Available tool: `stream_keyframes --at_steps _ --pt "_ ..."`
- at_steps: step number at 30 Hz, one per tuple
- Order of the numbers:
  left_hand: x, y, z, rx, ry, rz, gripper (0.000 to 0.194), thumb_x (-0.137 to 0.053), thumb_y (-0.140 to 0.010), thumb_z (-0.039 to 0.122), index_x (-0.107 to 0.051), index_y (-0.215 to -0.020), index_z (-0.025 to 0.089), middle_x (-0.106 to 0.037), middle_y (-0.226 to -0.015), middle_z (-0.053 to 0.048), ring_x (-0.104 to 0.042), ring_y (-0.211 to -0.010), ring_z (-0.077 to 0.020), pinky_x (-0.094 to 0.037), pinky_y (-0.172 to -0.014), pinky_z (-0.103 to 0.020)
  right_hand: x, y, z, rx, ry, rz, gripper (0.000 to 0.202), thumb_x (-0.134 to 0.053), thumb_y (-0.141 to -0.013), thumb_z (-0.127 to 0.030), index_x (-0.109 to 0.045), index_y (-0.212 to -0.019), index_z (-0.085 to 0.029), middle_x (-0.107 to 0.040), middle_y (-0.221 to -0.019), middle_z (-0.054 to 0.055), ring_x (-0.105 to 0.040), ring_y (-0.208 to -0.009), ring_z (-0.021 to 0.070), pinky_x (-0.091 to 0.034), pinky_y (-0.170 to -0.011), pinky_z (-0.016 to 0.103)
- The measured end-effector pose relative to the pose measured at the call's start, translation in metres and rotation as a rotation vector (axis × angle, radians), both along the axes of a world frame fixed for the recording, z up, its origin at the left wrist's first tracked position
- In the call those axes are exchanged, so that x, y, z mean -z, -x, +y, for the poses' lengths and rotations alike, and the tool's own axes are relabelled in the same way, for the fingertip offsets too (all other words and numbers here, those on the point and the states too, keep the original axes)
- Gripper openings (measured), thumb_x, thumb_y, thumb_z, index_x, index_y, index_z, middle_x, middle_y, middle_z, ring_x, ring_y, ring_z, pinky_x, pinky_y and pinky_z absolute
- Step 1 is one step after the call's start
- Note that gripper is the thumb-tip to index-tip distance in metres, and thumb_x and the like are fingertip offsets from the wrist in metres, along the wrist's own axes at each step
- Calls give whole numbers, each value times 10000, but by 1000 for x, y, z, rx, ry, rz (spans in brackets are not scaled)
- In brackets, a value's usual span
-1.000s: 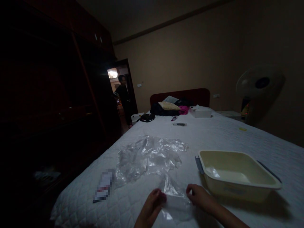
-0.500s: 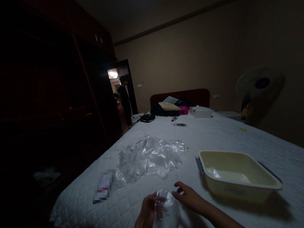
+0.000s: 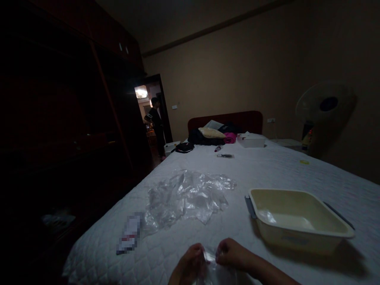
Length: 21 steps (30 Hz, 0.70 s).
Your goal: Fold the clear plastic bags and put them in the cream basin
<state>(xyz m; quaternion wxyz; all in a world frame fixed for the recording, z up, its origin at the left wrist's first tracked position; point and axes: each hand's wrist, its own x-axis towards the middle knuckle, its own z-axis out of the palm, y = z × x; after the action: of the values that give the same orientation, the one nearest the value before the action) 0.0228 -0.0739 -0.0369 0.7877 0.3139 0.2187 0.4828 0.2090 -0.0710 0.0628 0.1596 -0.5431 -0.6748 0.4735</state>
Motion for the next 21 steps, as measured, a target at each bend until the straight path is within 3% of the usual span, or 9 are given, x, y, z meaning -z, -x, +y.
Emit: stream_keyframes --at_steps 2,5,10,16,21 --pt "-2 2 -2 17 -6 34 230 -662 -674 301 -577 -791 123 -634 -649 -66 -522 -429 -100 -352 -434 -196 -1 -5 5 9 -65 58 109 -591 -590 -239 -552 -592 -137 -501 -505 -45 -473 -509 84 -335 -488 185" --pt "-7 2 -4 32 -19 23 307 -673 -669 282 -571 -921 140 -657 -851 -112 -584 -517 -132 -382 -481 -218 -6 -15 14 99 -115 208 217 -588 -609 -360 -504 -632 -161 -547 -560 -25 -518 -542 102 -374 -511 200" --pt "-10 -1 -1 71 -47 -51 440 -743 -583 185 -579 -990 150 -631 -969 -126 -627 -774 -207 -392 -590 -226 -29 -31 24 284 -54 423 386 -585 -589 -518 -429 -738 -198 -604 -733 6 -603 -586 136 -430 -502 224" --pt "-15 -7 -2 16 1 -35 279 -730 -598 135 -602 -846 141 -647 -894 -105 -612 -784 -212 -421 -693 -314 -64 -38 19 382 -113 448 391 -631 -568 -500 -430 -717 -199 -584 -771 12 -620 -655 159 -461 -534 236" --pt "-14 -8 -2 -63 43 -106 180 -718 -646 216 -574 -728 145 -654 -861 -97 -616 -783 -224 -422 -709 -333 -58 -43 19 345 -164 382 360 -598 -623 -463 -460 -821 -195 -556 -792 14 -621 -671 170 -464 -533 244"
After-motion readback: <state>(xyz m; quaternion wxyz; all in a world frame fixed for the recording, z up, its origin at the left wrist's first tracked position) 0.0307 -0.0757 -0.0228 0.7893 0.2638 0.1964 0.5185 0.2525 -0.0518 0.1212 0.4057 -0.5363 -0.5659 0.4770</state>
